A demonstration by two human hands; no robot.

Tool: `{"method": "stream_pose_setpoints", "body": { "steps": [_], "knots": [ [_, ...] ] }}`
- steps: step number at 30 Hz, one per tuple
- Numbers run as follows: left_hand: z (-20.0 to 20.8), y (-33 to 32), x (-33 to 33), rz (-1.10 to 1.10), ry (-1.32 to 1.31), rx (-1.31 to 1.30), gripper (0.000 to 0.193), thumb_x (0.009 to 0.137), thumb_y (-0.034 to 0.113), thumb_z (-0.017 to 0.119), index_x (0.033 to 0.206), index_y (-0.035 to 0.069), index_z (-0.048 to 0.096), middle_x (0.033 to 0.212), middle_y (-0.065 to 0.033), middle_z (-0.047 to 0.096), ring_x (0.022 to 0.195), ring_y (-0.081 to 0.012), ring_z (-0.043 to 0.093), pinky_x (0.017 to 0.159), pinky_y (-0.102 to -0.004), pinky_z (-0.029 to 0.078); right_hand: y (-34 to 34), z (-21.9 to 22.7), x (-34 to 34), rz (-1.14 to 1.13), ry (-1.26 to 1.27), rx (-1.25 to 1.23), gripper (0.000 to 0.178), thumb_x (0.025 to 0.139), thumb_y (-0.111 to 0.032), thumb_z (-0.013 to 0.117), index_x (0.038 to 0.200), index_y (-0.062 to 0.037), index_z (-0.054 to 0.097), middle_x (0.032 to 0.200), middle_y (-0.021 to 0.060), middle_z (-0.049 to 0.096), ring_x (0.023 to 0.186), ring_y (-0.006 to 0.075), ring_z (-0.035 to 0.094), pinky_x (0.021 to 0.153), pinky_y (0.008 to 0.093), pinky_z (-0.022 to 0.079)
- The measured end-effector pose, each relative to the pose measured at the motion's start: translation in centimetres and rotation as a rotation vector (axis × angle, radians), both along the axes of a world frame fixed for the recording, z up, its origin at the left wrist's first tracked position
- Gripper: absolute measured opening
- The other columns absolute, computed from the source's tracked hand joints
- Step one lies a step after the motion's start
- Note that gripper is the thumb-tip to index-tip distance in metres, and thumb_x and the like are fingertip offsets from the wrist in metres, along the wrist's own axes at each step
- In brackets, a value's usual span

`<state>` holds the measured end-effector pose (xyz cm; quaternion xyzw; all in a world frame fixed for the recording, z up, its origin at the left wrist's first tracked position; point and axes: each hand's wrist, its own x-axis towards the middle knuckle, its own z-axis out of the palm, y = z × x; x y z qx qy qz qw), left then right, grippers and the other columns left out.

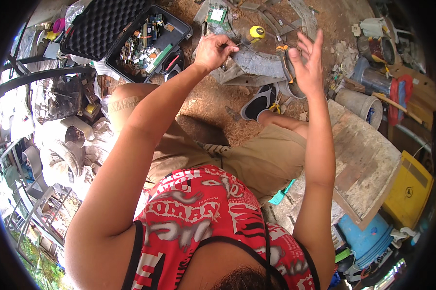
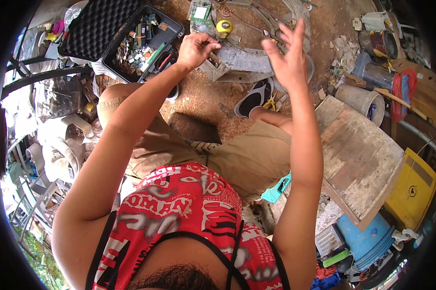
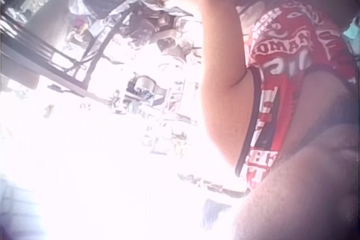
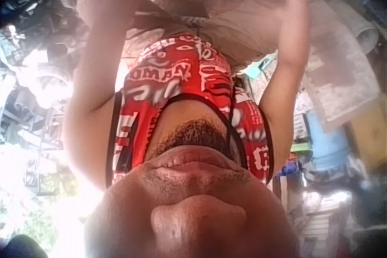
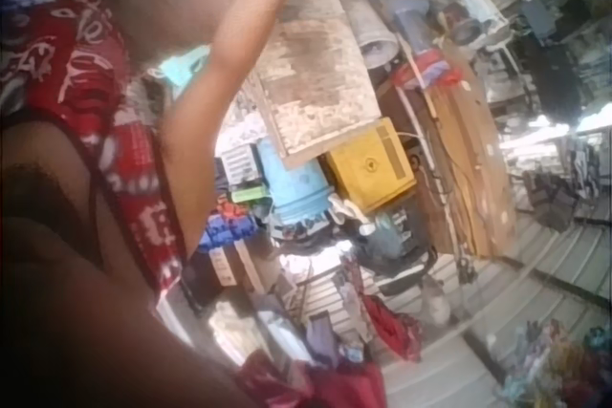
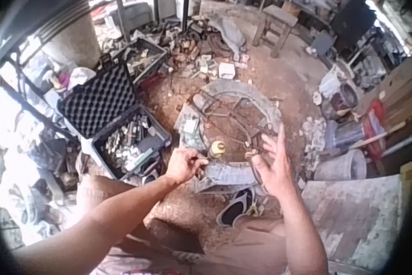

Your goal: The person uses a small screwdriver and pliers to manipulate components on a green circuit board, prying at parts and stripping wire.

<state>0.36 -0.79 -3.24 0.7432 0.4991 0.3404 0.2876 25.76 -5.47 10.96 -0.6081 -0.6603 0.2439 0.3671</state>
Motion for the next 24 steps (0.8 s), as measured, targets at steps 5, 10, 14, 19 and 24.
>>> {"method": "stream_pose_setpoints", "body": {
  "steps": [5, 10, 14, 19, 24],
  "knots": [
    [0.2, 0.0, -0.1, -0.008, 0.008, 0.005, 0.026, 0.077, 0.042, 0.077, 0.078, 0.016, 0.071, 0.073, -0.0032, 0.067, 0.080, -0.0253, 0.061, 0.079, -0.0405, 0.044, -1.7, -5.0, 4.3, -0.050, -0.625, -0.369, 0.104, 0.084, -0.050, 0.070, 0.154, -0.0034, 0.010, 0.144, 0.0242, 0.043, 0.128, 0.0421, 0.048, 0.107, 0.0443, 0.040],
    [0.5, 0.0, 0.1, -0.008, 0.003, 0.005, 0.025, 0.077, 0.041, 0.077, 0.078, 0.016, 0.071, 0.073, -0.0031, 0.067, 0.080, -0.0250, 0.061, 0.079, -0.0400, 0.044, -0.4, -5.7, 3.8, 0.015, -0.798, -0.590, 0.086, 0.080, -0.046, 0.071, 0.142, 0.0009, 0.036, 0.139, 0.0237, 0.046, 0.126, 0.0395, 0.049, 0.105, 0.0463, 0.042],
    [0.5, -0.1, -0.1, -0.003, -0.008, -0.014, 0.026, 0.077, 0.041, 0.077, 0.079, 0.016, 0.071, 0.073, -0.0031, 0.067, 0.080, -0.0252, 0.061, 0.080, -0.0397, 0.044, -0.7, -2.7, 2.1, -0.146, -0.627, -0.406, 0.065, 0.082, -0.029, 0.062, 0.134, 0.0038, 0.043, 0.129, 0.0260, 0.050, 0.120, 0.0376, 0.054, 0.099, 0.0458, 0.046],
    [0.7, -0.1, -0.1, -0.005, 0.008, -0.027, 0.027, 0.077, 0.042, 0.077, 0.078, 0.016, 0.071, 0.071, -0.0030, 0.066, 0.080, -0.0252, 0.061, 0.081, -0.0401, 0.043, -1.2, 10.2, -0.7, 0.277, -0.403, 0.567, 0.063, 0.077, -0.019, 0.059, 0.130, 0.0115, 0.044, 0.104, 0.0189, 0.055, 0.084, 0.0271, 0.053, 0.074, 0.0383, 0.047],
    [0.2, 0.1, 0.0, -0.026, 0.012, -0.022, 0.028, 0.078, 0.043, 0.076, 0.078, 0.016, 0.070, 0.072, -0.0030, 0.066, 0.081, -0.0246, 0.061, 0.080, -0.0405, 0.043, -1.9, 11.2, -4.3, 0.217, -0.065, 0.502, 0.043, 0.083, -0.024, 0.061, 0.114, 0.0039, 0.056, 0.108, 0.0143, 0.060, 0.085, 0.0186, 0.055, 0.077, 0.0300, 0.046]
  ]
}}
